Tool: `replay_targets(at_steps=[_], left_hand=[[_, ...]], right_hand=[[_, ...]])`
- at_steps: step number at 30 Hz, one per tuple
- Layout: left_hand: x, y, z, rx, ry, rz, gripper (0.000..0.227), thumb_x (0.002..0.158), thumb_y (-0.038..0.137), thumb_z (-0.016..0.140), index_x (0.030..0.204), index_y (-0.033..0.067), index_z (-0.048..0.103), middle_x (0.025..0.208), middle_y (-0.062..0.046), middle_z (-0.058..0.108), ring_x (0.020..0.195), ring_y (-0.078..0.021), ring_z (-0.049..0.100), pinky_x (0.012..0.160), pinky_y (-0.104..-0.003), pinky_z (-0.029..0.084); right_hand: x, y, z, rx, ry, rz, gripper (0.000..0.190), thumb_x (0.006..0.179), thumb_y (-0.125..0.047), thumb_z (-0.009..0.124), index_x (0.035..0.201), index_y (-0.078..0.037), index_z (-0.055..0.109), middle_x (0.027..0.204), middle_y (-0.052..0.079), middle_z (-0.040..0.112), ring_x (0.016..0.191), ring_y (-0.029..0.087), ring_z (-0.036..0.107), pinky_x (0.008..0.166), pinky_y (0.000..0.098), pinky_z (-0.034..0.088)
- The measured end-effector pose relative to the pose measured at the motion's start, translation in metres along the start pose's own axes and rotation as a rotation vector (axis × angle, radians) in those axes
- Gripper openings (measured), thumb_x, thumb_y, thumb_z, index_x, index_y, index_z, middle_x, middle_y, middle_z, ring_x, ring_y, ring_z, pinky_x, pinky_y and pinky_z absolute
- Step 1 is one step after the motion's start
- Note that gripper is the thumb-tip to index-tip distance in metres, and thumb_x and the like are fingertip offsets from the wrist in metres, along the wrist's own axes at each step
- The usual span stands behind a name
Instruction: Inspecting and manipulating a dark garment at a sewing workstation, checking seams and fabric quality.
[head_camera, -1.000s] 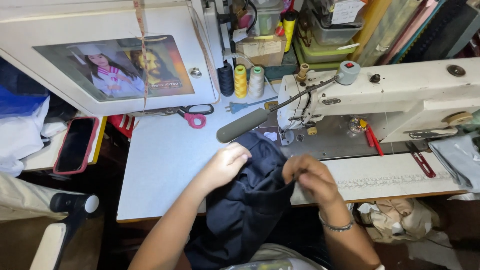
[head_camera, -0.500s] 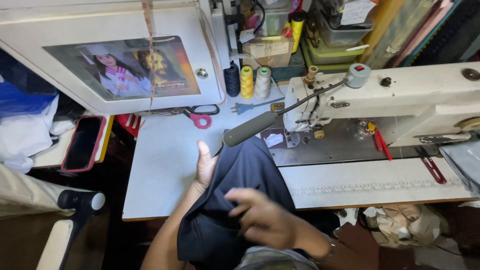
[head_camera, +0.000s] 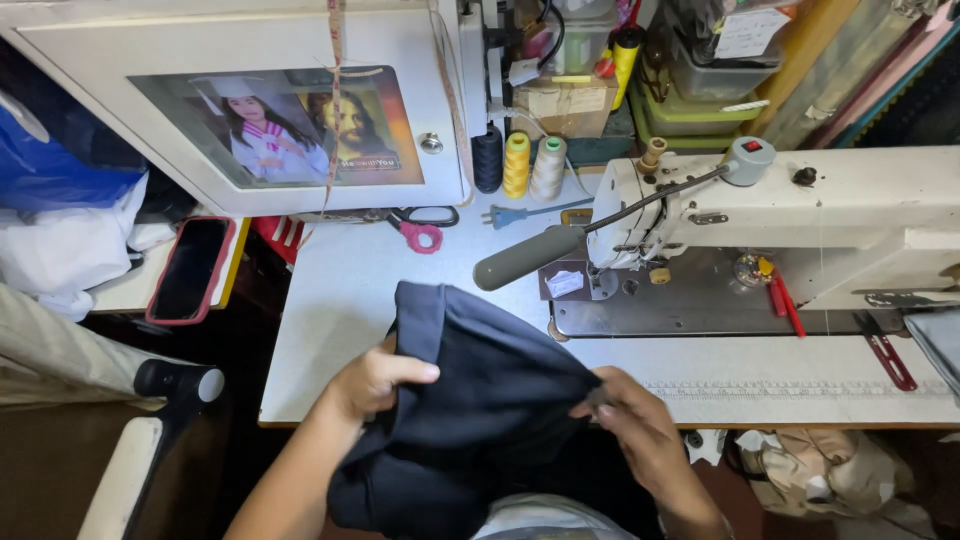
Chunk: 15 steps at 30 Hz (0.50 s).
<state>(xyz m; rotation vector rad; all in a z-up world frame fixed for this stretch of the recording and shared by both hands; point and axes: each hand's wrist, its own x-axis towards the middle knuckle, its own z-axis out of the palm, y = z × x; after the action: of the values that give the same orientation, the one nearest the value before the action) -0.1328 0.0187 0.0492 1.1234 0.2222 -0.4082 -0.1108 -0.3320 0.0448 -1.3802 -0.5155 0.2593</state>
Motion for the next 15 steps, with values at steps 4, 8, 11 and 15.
replay_targets(at_steps=[4, 8, 11, 15], left_hand=[[-0.015, -0.012, -0.006, 0.1, -0.389, 0.102, 0.035, 0.083, 0.006, 0.067, 0.116, -0.0068, 0.068, 0.112, -0.017, 0.073, 0.101, -0.0304, 0.071, 0.091, -0.043, 0.058], [-0.022, -0.012, -0.01, -0.031, -0.274, 0.086, 0.043, 0.082, -0.001, 0.067, 0.124, -0.008, 0.065, 0.116, -0.022, 0.071, 0.104, -0.0366, 0.07, 0.09, -0.05, 0.058], [0.014, -0.02, -0.023, -0.115, 0.14, -0.013, 0.064, 0.071, -0.008, 0.061, 0.135, -0.0056, 0.056, 0.116, -0.028, 0.069, 0.099, -0.0435, 0.069, 0.084, -0.055, 0.058], [0.041, -0.024, -0.039, -0.111, 0.469, 0.037, 0.064, 0.076, -0.008, 0.059, 0.138, 0.0076, 0.056, 0.112, -0.017, 0.068, 0.097, -0.0309, 0.066, 0.088, -0.042, 0.053]], right_hand=[[-0.015, -0.055, -0.002, -0.415, 0.133, -0.224, 0.012, 0.094, -0.009, 0.057, 0.095, -0.003, 0.067, 0.121, 0.016, 0.067, 0.112, 0.025, 0.066, 0.098, 0.035, 0.048], [0.001, -0.077, 0.008, -0.837, 0.224, -0.348, 0.015, 0.096, -0.012, 0.054, 0.09, -0.002, 0.063, 0.143, 0.024, 0.053, 0.124, 0.034, 0.059, 0.104, 0.0416, 0.047], [0.017, -0.043, -0.009, -0.863, 0.116, -0.296, 0.02, 0.098, -0.02, 0.056, 0.088, -0.004, 0.062, 0.154, 0.021, 0.048, 0.138, 0.036, 0.05, 0.113, 0.0483, 0.038], [0.032, -0.012, -0.008, -0.595, -0.167, -0.128, 0.028, 0.101, -0.029, 0.055, 0.084, -0.008, 0.06, 0.148, 0.014, 0.059, 0.139, 0.03, 0.055, 0.113, 0.0473, 0.04]])
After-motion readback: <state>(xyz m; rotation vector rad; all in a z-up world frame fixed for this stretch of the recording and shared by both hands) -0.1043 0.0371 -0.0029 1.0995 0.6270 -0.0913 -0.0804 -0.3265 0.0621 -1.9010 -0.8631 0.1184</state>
